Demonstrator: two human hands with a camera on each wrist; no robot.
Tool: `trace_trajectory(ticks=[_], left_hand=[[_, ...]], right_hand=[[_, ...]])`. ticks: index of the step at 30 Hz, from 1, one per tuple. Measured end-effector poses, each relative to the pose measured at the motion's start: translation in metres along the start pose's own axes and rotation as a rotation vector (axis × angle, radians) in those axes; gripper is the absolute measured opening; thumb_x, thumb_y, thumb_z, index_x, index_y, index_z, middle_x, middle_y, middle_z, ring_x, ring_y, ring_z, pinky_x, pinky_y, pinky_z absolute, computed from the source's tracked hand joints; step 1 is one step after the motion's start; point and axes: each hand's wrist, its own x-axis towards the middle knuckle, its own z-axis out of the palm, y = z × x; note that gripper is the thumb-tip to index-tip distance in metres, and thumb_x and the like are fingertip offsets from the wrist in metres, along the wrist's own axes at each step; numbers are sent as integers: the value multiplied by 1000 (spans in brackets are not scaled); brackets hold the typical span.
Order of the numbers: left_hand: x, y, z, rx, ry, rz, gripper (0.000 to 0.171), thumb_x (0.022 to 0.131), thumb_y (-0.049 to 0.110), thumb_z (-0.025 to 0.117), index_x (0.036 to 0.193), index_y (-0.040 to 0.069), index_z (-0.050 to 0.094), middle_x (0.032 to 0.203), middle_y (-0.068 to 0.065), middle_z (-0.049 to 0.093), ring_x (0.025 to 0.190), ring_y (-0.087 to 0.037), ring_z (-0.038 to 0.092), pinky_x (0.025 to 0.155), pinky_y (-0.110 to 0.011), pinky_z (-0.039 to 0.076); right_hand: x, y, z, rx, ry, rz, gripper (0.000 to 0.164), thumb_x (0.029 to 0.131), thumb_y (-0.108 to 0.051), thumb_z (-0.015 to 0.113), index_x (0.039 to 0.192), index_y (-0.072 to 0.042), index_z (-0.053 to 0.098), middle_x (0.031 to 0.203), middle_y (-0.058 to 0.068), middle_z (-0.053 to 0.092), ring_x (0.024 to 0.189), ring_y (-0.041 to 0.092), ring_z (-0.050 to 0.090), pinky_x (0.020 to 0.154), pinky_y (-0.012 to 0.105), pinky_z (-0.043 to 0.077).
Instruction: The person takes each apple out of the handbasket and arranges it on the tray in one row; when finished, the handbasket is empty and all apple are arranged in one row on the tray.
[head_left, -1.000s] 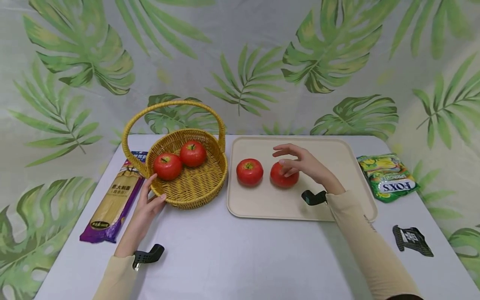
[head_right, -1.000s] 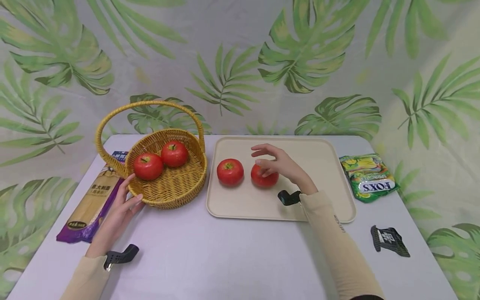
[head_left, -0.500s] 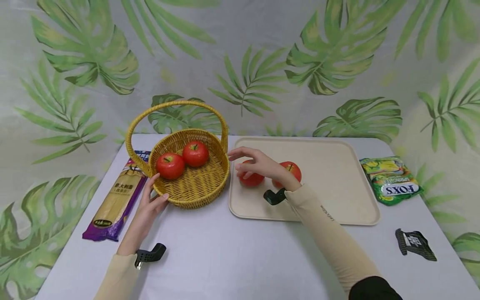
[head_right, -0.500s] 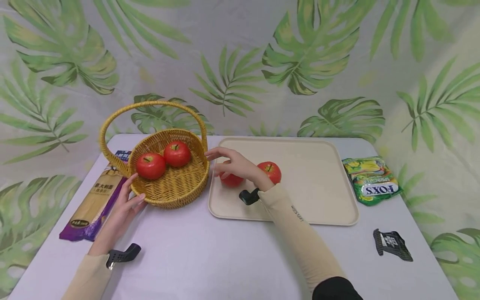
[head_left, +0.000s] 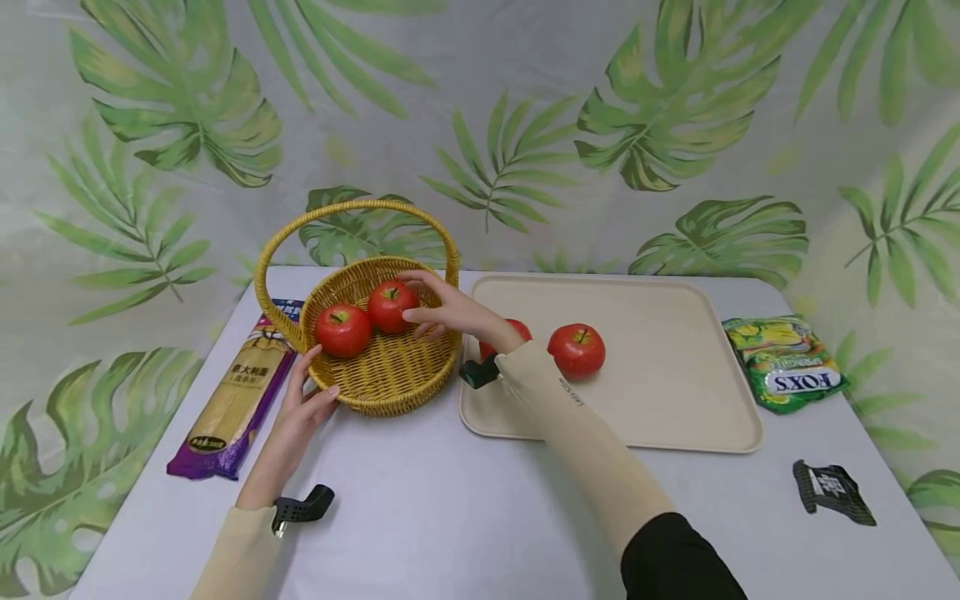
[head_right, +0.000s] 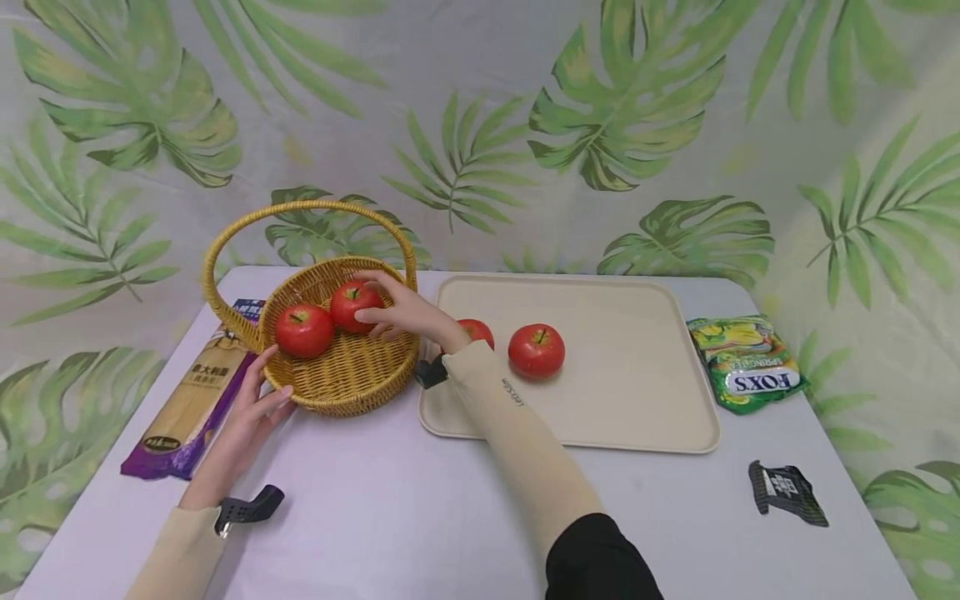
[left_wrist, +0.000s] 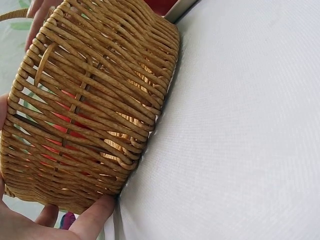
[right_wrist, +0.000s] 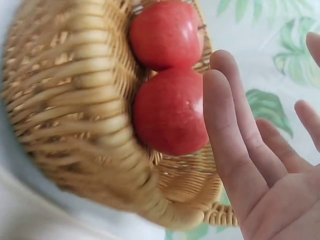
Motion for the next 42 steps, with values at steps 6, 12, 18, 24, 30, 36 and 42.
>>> trace_trajectory(ticks=[6, 12, 18, 24, 30, 36, 42], left_hand=[[-1, 1, 1, 3, -2, 5, 66, 100, 8, 47, 153, 29, 14, 157, -4, -13, 142, -34, 10, 110, -54, 19], [-1, 1, 1, 4, 2, 4, 66, 100, 8, 47, 153, 28, 14, 157, -4, -13, 142, -35, 10, 110, -54, 19], [0, -1, 0, 2, 1, 1, 66, 100, 8, 48, 153, 28, 14, 157, -2, -13, 142, -34, 12, 110, -53, 20], [0, -2, 0, -2, 2, 10, 66, 100, 7, 47, 153, 26, 13, 156, -5, -12, 142, -36, 11, 110, -54, 20], [0, -1, -1, 0, 10, -3, 67, 99, 8, 48, 153, 27, 14, 156, -5, -13, 142, -35, 10, 110, -54, 19], [0, 0, 0, 0, 8, -4, 67, 99, 9, 49, 153, 26, 14, 157, -4, -12, 142, -34, 11, 111, -53, 20], [-1, 1, 0, -16, 7, -6, 67, 99, 9, 50, 153, 25, 13, 157, -3, -11, 142, -34, 12, 111, -53, 19]], right_hand=[[18, -1, 0, 72, 39, 74, 66, 96, -19, 58, 152, -19, 22, 152, 14, 24, 94, 47, 61, 78, 47, 55], [33, 9, -1, 175, 67, 137, 67, 98, -19, 56, 153, -22, 19, 153, 14, 21, 96, 47, 60, 87, 53, 49], [43, 16, 6, 266, 121, 213, 68, 98, -19, 56, 153, -25, 16, 157, 9, 13, 101, 47, 59, 92, 55, 45], [53, 24, 13, 389, 188, 302, 72, 94, -22, 63, 151, -32, 19, 146, 13, 36, 92, 41, 65, 79, 45, 55], [60, 26, 26, 505, 210, 396, 74, 97, -17, 58, 153, -34, 12, 145, 19, 33, 108, 48, 56, 90, 51, 48], [71, 39, 32, 529, 301, 394, 69, 95, -10, 59, 150, -32, 22, 148, 12, 27, 116, 45, 51, 90, 52, 48], [74, 41, 31, 508, 353, 348, 66, 92, -3, 62, 146, -26, 32, 144, 9, 32, 120, 39, 48, 84, 50, 52]])
